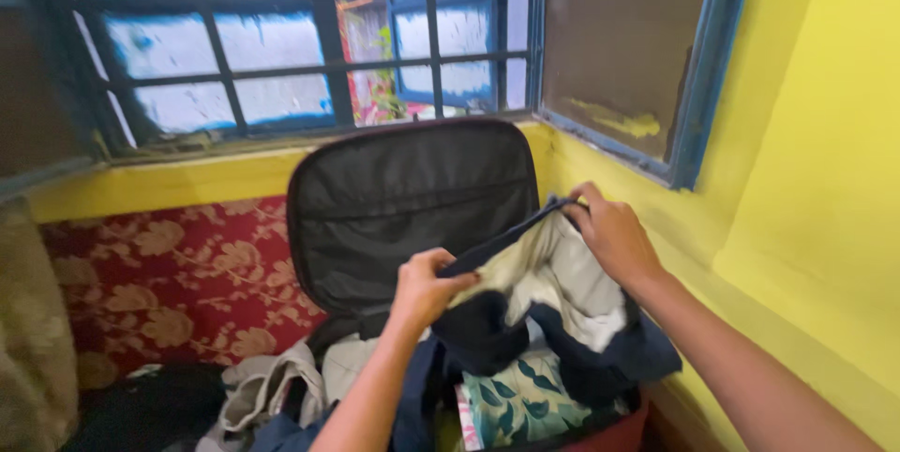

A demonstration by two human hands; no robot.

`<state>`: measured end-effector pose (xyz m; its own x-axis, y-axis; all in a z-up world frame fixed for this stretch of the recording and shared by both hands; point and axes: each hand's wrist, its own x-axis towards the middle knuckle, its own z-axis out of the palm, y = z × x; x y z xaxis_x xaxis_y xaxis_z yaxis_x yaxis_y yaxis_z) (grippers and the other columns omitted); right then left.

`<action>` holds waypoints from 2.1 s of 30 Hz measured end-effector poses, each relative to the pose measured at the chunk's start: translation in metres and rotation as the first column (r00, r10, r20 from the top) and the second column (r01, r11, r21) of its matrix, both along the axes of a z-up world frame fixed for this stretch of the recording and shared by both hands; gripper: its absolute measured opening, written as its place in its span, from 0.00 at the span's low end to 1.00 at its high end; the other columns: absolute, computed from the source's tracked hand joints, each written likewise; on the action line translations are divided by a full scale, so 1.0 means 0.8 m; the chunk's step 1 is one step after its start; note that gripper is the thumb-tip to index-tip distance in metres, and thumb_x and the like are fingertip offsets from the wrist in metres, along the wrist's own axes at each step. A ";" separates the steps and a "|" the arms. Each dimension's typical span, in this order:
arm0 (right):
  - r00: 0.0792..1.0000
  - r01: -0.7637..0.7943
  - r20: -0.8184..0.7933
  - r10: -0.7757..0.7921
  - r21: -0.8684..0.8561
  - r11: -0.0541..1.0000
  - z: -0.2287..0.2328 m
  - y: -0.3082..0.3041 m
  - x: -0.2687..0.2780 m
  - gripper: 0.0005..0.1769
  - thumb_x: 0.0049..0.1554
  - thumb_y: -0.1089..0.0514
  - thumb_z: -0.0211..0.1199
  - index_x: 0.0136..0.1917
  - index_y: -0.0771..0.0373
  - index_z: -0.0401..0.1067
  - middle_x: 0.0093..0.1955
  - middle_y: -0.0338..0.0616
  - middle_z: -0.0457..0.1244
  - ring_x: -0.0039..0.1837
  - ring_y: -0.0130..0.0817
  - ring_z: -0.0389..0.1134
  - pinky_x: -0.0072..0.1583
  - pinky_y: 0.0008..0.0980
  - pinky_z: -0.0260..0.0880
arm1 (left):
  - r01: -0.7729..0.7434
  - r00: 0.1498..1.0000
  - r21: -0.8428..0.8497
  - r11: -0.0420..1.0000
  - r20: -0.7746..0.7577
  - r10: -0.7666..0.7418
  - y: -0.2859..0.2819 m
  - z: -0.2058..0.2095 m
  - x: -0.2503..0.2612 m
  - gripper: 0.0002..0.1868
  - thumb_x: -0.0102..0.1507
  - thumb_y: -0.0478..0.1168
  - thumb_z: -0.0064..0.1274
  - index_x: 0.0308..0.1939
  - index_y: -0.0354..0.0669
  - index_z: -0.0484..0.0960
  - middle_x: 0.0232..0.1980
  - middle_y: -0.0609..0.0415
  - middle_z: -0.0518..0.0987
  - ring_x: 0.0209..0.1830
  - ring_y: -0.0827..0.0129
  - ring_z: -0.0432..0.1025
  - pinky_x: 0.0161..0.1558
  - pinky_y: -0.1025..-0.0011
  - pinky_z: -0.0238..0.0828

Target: The person folds a dark blue pair of trousers and places them into an open suitcase. They then fold a light grey pair of sweatpants and place them on top of the trousers inside the suitcase. Finally, they pick up a black pair of jeans and begin to fold them.

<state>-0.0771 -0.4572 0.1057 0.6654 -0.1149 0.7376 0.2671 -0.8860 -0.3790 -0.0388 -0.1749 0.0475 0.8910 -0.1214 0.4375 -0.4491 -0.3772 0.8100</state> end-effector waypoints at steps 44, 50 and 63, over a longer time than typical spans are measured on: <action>0.862 -0.398 0.453 0.226 0.330 0.856 0.555 0.024 -0.424 0.10 0.51 0.76 0.58 0.47 0.77 0.76 0.44 0.56 0.70 0.41 0.45 0.75 0.44 0.35 0.77 | -0.099 0.969 -0.694 0.713 0.097 0.229 0.213 0.618 -0.435 0.11 0.66 0.27 0.38 0.49 0.19 0.71 0.44 0.33 0.80 0.33 0.42 0.83 0.35 0.64 0.80; 0.780 -0.402 0.610 0.142 0.313 0.860 0.564 0.047 -0.464 0.07 0.54 0.72 0.60 0.46 0.74 0.77 0.43 0.51 0.70 0.39 0.40 0.75 0.42 0.31 0.77 | -0.251 0.904 -0.398 0.883 0.231 0.360 0.225 0.609 -0.432 0.14 0.64 0.32 0.45 0.48 0.21 0.75 0.43 0.32 0.81 0.36 0.44 0.82 0.37 0.63 0.81; 0.844 -0.536 0.360 0.398 0.527 0.659 0.544 -0.025 -0.407 0.12 0.54 0.77 0.48 0.41 0.75 0.73 0.51 0.46 0.69 0.47 0.36 0.71 0.51 0.34 0.77 | 0.139 0.958 -0.527 0.839 0.286 0.021 0.206 0.611 -0.461 0.21 0.62 0.23 0.32 0.51 0.22 0.79 0.49 0.32 0.81 0.44 0.48 0.83 0.46 0.63 0.80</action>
